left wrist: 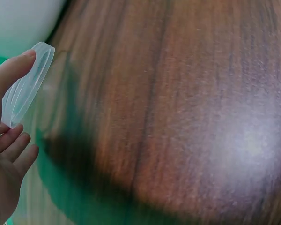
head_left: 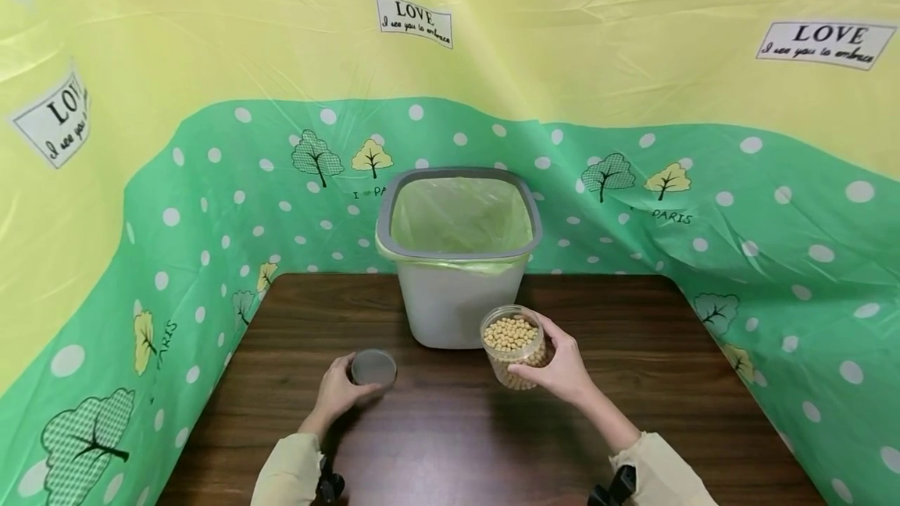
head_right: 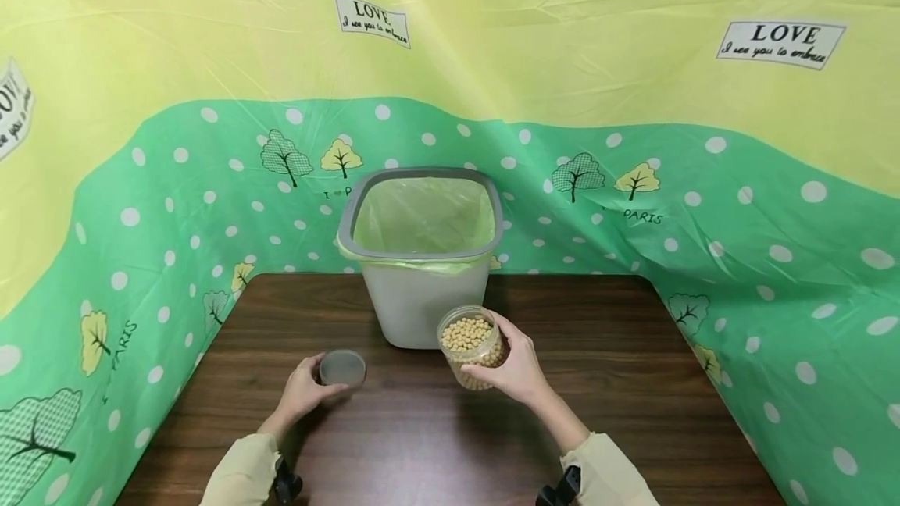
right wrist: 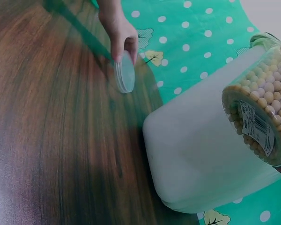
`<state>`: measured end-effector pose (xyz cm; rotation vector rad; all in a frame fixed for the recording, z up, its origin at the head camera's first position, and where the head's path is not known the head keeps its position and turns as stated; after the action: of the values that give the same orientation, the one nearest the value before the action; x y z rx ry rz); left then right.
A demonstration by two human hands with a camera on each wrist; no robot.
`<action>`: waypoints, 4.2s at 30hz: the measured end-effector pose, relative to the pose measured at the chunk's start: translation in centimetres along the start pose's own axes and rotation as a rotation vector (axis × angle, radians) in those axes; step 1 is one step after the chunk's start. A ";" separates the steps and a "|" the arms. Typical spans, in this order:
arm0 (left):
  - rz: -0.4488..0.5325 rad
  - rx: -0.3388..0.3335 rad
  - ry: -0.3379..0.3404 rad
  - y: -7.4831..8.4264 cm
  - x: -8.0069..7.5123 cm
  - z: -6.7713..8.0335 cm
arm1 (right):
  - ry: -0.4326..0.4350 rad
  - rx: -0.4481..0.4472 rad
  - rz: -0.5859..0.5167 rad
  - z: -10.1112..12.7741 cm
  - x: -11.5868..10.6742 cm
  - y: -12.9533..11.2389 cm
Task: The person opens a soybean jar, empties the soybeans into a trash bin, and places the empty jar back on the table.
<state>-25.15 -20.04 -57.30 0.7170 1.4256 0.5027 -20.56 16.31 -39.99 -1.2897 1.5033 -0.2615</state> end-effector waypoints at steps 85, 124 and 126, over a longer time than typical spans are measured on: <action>-0.067 0.171 -0.132 20.0 -14.2 -7.6 | 0.101 -0.013 0.506 -12.2 -14.3 -1.7; -0.025 0.151 -0.133 19.8 -14.1 -7.7 | -0.160 -0.322 1.007 -16.5 -14.4 -1.4; -0.024 0.152 -0.134 19.7 -14.1 -7.7 | -0.169 -0.335 1.018 -16.6 -14.3 -1.5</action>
<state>-32.18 -15.01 -33.35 0.8381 1.3546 0.3237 -35.55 19.84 -24.35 -0.6183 1.8988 0.7619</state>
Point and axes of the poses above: each hand's wrist, its own z-axis away from the middle knuckle, its own x-axis out of the palm, y = z × x, the point moved 4 cm from there along -z, towards the middle knuckle, and after that the axes turned 15 degrees about -y, right-handed, at the moved point
